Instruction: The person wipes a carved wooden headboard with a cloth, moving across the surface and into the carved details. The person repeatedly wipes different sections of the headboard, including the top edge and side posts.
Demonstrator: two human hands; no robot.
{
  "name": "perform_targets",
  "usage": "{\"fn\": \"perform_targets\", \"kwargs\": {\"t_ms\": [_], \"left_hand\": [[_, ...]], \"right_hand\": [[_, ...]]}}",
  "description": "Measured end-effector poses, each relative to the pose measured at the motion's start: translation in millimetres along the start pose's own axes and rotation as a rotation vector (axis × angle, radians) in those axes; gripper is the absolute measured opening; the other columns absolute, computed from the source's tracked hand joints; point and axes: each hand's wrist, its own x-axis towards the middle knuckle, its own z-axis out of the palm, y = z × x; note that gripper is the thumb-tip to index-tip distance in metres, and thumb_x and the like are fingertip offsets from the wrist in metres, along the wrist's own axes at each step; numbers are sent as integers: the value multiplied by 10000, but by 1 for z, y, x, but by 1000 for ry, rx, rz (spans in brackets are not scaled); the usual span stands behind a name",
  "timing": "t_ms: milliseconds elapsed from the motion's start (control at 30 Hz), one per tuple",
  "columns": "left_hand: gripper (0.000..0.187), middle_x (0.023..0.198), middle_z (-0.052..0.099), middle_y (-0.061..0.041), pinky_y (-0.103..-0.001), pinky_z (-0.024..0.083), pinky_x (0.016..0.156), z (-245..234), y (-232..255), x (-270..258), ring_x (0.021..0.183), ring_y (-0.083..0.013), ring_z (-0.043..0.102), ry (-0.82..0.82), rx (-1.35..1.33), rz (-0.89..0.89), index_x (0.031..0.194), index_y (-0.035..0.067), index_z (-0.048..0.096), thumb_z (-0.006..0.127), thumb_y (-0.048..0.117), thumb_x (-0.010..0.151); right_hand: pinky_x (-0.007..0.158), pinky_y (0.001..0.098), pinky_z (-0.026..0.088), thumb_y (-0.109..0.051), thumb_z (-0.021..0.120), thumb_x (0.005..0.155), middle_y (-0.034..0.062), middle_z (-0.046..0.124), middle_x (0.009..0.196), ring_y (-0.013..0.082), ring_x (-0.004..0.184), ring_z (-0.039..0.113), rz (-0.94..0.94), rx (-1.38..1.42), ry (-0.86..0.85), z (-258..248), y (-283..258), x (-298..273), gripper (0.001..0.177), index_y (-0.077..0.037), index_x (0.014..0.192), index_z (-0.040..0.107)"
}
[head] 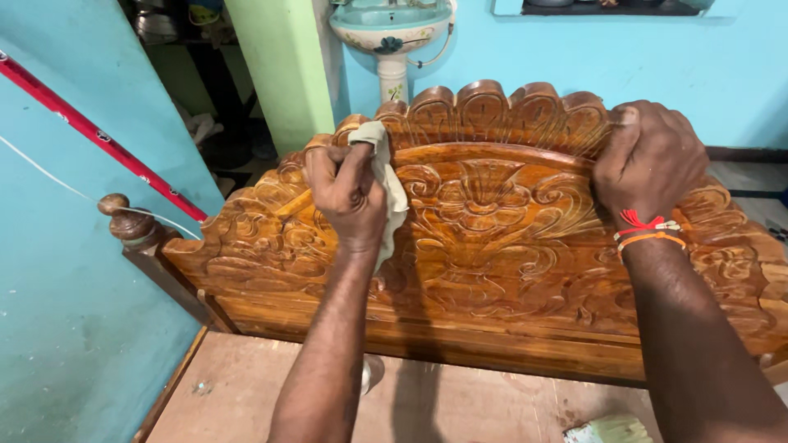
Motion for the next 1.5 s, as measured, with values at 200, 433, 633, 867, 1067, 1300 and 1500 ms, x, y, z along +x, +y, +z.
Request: {"fn": "perform_targets", "kwargs": {"t_ms": [200,433,633,867,1067,1300,1500], "left_hand": [[146,862,621,-43,-431,441,725,49,40,-13,885,-215,540,-127,-96,251,1032,112,772,796,171,901],[178,1006,667,-39,-338,406,667,97,67,-5,913,-168,556,-333,-189,756,1085,91,755,768,231,976],[191,977,663,-98,-402,480,774,-7,-36,4,922,-249,617,-146,-35,382,976,63,754,842,130,820],[136,1014,625,-52,-351,618,665,-33,-68,-27,923,-203,643,24,-179,-327,995,68,784,715,3,898],[135,967,708,-37,-274,486,641,46,23,4,856,-117,651,-443,-388,191,1117,60,770,712,178,1091],[80,884,643,-18,-343,466,667,40,-7,3,853,-169,588,-180,-64,278,987,127,747,774,196,1017],[320,995,568,-49,-323,611,744,-59,-98,-16,946,-184,580,149,-128,-303,1072,111,775,605,-89,889]], "right_hand": [[707,424,454,-156,420,1087,123,660,817,294,783,627,4,-35,16,7,6,1,367,-70,966,756],[730,416,473,-202,408,1212,142,655,809,307,786,637,-63,-50,-34,5,11,0,440,-39,997,756],[778,409,491,-156,397,1142,151,676,873,317,831,649,-88,-31,-53,0,10,-3,376,-23,989,714],[735,420,457,-136,433,1099,165,662,860,332,790,610,-59,-38,-3,6,4,-3,325,-12,974,706],[788,449,463,-158,432,1145,188,644,893,364,845,615,-59,-72,-30,8,9,-8,342,-6,982,691],[888,458,473,-109,398,1140,199,666,1038,388,977,603,-74,35,-44,14,24,-19,310,17,1073,674],[867,430,470,-100,398,1142,198,637,1012,367,953,603,-20,41,-64,18,24,-21,295,10,1085,665]]}}
